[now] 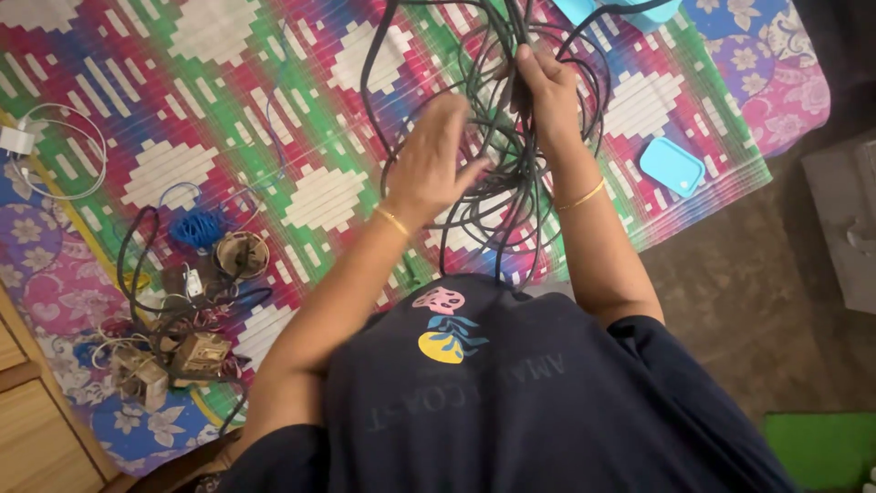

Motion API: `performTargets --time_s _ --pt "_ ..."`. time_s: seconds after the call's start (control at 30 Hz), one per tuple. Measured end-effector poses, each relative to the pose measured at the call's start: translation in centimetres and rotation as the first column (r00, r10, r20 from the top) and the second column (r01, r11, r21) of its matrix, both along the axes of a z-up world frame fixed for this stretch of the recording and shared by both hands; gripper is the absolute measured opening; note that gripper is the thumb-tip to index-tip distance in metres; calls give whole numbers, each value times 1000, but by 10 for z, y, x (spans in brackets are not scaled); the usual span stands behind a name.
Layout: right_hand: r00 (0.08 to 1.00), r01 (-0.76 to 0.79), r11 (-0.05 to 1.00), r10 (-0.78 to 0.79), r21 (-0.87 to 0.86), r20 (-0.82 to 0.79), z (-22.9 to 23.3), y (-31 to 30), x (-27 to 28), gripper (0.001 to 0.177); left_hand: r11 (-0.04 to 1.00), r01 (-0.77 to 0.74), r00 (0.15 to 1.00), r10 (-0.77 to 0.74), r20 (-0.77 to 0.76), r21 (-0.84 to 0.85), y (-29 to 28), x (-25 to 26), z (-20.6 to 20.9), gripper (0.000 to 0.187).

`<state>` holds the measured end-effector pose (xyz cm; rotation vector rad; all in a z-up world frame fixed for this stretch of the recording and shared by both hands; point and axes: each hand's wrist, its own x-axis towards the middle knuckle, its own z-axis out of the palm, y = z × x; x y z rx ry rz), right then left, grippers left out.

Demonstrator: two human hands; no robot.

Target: The person repeatedly handles a tangled bundle of black cables on a patterned tablecloth, attempting to separate and straighten the cords. The hands pull and lift sections of the cables, but the bundle remains largely tangled by the end of the clip.

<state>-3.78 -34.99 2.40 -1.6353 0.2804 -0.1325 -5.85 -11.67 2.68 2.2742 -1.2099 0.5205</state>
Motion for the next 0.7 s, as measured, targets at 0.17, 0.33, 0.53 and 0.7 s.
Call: performTargets --time_s 0.17,0.33,0.53,0.7 --pt "970 -194 980 185 40 161 3 -2 1 44 995 -92 819 47 -572 -50 -9 11 -23 50" --pt "995 13 999 -18 51 93 -1 -41 6 35 925 -367 722 216 -657 -99 27 38 -61 20" --pt "977 147 968 -175 202 124 -3 -98 -2 40 634 -690 610 248 -753 -350 123 96 -164 15" --pt "950 222 929 -274 295 148 24 -114 -15 37 162 -872 439 -159 -884 -462 195 109 -175 11"
